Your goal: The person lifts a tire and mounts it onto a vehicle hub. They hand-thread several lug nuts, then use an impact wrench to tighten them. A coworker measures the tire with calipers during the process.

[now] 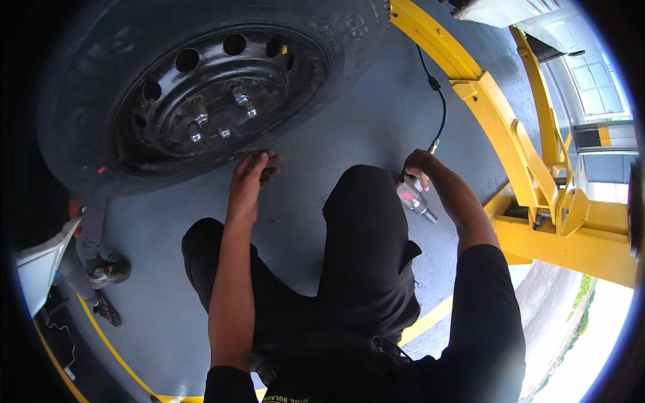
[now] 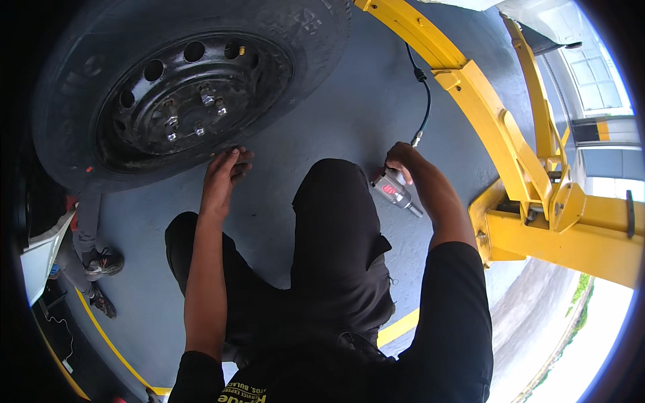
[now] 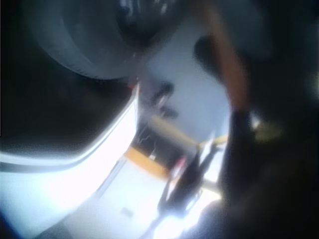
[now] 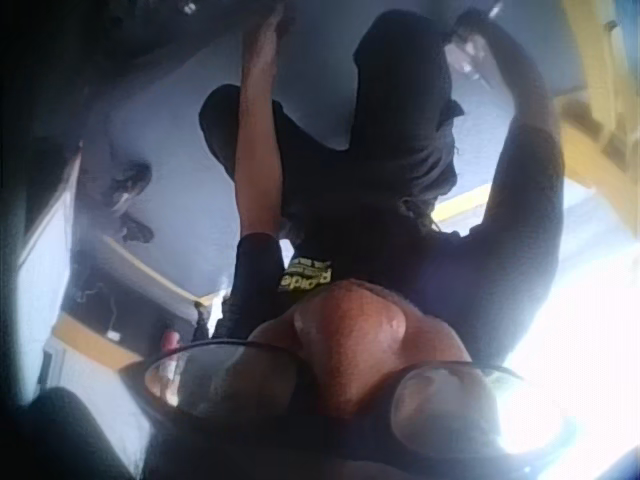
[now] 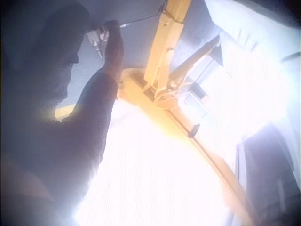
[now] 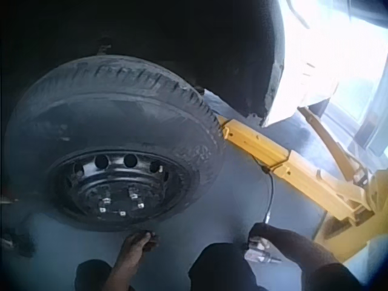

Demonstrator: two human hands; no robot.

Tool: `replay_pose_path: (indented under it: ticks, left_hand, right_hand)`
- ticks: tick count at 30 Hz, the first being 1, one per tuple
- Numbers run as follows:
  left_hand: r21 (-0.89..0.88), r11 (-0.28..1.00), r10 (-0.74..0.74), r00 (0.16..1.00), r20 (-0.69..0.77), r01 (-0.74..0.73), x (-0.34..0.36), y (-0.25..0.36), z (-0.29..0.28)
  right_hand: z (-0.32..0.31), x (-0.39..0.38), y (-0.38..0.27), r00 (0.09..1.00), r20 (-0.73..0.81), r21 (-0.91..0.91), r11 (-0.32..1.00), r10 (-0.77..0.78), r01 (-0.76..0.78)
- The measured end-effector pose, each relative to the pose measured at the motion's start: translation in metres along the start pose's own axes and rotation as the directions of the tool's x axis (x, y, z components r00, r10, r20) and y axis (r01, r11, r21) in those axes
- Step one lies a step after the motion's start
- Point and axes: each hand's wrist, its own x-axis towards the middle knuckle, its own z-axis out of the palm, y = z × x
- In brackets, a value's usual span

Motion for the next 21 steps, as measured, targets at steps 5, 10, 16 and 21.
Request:
replay_pose_path:
  ticks: [5, 10, 16, 21]
  left_hand:
    - [0.023, 0.999, -0.038, 0.996, 0.086, 0.036, -0.007, 0.001, 0.014]
    - [0.286, 0.940, -0.261, 0.933, 0.246, 0.187, 0.004, -0.030, 0.043]
    - [0.104, 0.958, -0.285, 0.926, 0.248, 0.267, -0.021, -0.018, 0.068]
    - [-0.296, 0.954, -0.060, 0.997, -0.053, 0.041, -0.042, -0.030, 0.073]
  right_hand:
    - [-0.015, -0.027, -0.052, 0.956, -0.192, 0.057, 0.975, 0.222, -0.215]
    - [-0.046, -0.094, -0.072, 0.742, -0.569, 0.254, 0.934, 0.356, -0.253]
    - [-0.132, -0.160, -0.088, 0.664, -0.628, 0.331, 0.911, 0.407, -0.245]
    - [-0.231, -0.182, -0.142, 0.645, -0.711, 0.263, 0.956, 0.282, -0.128]
